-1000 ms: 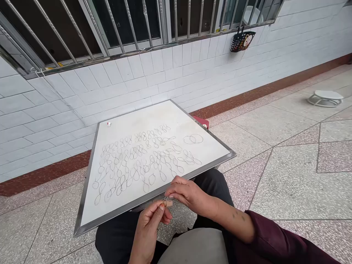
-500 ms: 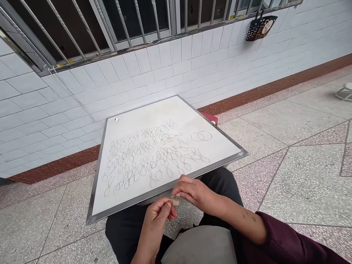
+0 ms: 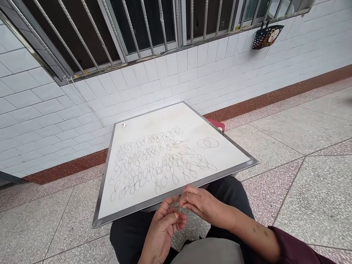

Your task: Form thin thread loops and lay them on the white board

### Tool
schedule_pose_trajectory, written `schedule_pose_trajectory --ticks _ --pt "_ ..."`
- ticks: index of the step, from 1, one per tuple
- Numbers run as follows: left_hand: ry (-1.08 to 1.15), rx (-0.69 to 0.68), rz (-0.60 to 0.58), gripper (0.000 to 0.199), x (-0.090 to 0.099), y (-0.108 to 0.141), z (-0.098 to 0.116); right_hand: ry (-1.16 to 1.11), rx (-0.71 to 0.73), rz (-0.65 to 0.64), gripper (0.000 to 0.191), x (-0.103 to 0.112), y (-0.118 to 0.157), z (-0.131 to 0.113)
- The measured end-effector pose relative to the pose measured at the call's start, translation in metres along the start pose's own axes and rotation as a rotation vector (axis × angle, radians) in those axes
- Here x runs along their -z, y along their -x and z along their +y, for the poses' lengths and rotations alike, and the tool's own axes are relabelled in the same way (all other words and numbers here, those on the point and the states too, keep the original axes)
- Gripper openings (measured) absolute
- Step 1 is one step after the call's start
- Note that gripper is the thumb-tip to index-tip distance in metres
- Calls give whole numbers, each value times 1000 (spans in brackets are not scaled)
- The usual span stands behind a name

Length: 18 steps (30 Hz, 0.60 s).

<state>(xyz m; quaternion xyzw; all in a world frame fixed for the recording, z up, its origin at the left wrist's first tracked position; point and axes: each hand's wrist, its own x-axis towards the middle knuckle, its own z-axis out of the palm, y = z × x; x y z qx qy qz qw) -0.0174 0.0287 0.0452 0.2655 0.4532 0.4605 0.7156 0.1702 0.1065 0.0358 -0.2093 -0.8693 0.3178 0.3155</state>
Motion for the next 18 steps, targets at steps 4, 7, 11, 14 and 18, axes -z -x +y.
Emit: schedule_pose_trajectory --ticks 4,7,11,14,18 --pt "107 -4 -29 48 3 -1 -3 -24 -5 3 24 0 -1 1" --pt "81 -50 -17 53 4 -2 -5 -54 -25 -6 24 0 -1 4" --pt "-29 -115 33 56 4 -2 -7 -91 -32 -27 27 0 -1 7" --pt "-72 -117 38 55 2 -1 -6 -91 -38 -18 30 0 -1 6" --pt "-31 -95 8 50 0 0 -4 -81 -19 -15 33 1 -1 5"
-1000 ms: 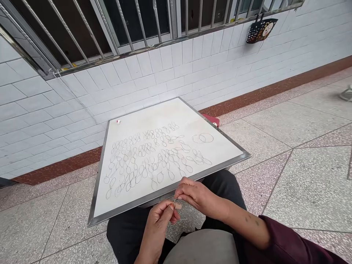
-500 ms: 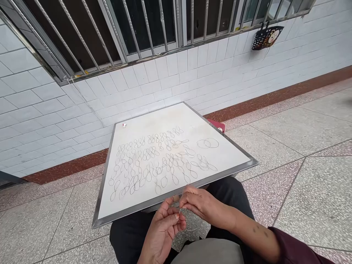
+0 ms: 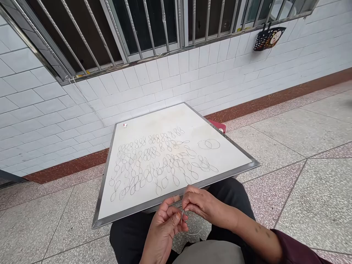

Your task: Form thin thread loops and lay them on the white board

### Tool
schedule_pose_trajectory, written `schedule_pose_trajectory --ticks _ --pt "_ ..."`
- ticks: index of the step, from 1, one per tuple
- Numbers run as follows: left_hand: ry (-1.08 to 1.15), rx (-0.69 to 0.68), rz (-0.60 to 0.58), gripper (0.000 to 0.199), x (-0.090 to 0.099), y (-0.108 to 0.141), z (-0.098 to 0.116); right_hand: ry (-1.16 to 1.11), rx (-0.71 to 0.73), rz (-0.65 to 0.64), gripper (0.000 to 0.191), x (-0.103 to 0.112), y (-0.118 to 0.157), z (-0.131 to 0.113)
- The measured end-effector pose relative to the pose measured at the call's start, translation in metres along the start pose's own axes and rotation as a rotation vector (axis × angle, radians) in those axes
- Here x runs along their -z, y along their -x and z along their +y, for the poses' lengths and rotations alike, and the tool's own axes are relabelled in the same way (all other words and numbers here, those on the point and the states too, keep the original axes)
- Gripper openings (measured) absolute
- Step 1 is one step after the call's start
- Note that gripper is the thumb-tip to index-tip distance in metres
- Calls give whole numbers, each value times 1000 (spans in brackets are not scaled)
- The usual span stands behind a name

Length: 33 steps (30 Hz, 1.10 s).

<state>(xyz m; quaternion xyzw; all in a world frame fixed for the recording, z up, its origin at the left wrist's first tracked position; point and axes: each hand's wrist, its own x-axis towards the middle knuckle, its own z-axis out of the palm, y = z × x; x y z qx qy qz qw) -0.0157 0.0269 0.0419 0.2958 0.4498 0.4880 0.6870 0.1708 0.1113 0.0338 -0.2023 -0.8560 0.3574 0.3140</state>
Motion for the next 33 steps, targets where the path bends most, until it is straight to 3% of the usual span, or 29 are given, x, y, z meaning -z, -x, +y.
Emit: schedule_pose_trajectory --ticks 11,14,18,20,24,33 --pt "43 67 15 64 -4 -2 -1 -50 28 18 35 -2 0 -1" --pt "39 35 72 66 -5 -4 -4 -38 28 30 35 -4 0 3" --pt "60 -32 167 70 -6 -3 1 -73 -75 147 35 -6 -1 11" --pt "58 -65 205 72 -6 -3 4 -155 -194 168 36 -5 -1 14" --pt "56 -94 250 74 -3 -3 7 -535 -425 16 36 -6 1 19" --pt "132 -72 286 65 0 -7 6 -983 -479 -17 35 -11 4 30"
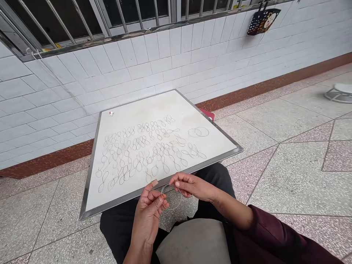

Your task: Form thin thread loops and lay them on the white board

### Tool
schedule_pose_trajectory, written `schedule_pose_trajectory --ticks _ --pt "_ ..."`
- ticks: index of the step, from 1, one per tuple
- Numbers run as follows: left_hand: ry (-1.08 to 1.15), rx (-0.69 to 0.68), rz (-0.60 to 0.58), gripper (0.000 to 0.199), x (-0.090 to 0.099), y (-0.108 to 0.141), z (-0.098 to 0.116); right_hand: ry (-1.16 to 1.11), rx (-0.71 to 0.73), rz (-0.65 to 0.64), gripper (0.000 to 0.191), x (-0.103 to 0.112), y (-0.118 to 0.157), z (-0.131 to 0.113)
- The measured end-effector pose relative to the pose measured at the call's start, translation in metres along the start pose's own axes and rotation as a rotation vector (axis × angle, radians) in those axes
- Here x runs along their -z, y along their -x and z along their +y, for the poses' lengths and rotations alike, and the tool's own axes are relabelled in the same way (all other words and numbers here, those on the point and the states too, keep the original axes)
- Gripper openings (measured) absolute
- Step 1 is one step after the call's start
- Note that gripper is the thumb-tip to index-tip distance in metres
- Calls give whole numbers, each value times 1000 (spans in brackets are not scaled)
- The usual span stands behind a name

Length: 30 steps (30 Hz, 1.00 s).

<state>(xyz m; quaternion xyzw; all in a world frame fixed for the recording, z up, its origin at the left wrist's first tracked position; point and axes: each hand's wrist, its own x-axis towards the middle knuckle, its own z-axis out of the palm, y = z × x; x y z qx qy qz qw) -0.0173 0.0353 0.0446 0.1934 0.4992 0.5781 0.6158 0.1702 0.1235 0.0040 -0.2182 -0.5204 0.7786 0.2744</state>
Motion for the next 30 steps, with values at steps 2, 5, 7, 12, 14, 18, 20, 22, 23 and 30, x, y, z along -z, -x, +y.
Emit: schedule_pose_trajectory --ticks 2,5,7,12,14,18,20,22,23,30 --pt "8 2 -7 63 1 -1 0 -89 -54 -53 37 2 1 2" --pt "-8 -10 -17 62 2 -2 0 -244 -116 -137 36 3 2 9" --pt "-27 -29 -14 62 2 -3 0 -349 -111 -162 38 3 2 15" --pt "-113 -79 -3 62 0 -1 -1 -442 -15 -175 43 -4 -1 23" --pt "-150 -90 -8 61 -1 0 -2 -427 35 -186 49 -8 -2 22" --pt "-203 -82 -42 63 -5 2 -3 -376 105 -276 64 -12 -4 23" --pt "-213 -70 -55 66 -6 3 -3 -359 142 -326 67 -12 -5 25" --pt "-215 -54 -59 68 -7 4 -3 -339 174 -344 68 -11 -5 28" --pt "-217 -44 -60 69 -8 5 -3 -328 184 -346 68 -10 -5 29" --pt "-229 -15 -59 67 -16 7 1 -238 302 -254 63 -12 -6 30"
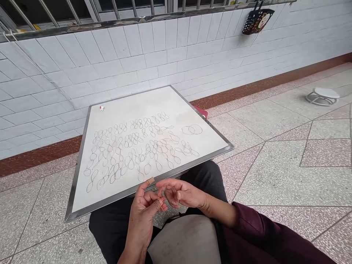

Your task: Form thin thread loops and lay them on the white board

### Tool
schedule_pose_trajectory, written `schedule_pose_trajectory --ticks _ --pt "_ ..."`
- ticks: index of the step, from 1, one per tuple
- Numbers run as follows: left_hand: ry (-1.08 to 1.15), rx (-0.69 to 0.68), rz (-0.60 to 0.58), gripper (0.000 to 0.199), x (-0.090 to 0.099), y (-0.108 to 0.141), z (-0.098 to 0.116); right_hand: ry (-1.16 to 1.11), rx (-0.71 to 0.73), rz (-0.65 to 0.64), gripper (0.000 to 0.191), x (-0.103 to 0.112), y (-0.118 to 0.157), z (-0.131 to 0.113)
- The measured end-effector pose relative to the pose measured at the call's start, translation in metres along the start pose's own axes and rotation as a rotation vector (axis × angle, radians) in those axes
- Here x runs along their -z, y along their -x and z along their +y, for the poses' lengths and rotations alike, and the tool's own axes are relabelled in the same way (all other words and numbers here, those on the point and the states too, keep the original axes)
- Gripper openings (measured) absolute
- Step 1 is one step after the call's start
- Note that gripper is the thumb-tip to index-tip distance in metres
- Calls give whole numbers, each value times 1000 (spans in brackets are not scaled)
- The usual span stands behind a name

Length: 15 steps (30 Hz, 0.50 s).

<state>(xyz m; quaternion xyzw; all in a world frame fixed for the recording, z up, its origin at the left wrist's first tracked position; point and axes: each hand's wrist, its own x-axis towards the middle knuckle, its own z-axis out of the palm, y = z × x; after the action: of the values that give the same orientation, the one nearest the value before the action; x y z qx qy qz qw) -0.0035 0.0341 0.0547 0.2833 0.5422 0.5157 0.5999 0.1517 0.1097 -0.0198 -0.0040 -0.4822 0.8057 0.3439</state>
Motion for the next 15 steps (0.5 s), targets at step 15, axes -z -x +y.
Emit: schedule_pose_trajectory --ticks 15 --pt "-156 -49 -113 67 -1 7 3 99 -66 262 27 -22 1 -1"
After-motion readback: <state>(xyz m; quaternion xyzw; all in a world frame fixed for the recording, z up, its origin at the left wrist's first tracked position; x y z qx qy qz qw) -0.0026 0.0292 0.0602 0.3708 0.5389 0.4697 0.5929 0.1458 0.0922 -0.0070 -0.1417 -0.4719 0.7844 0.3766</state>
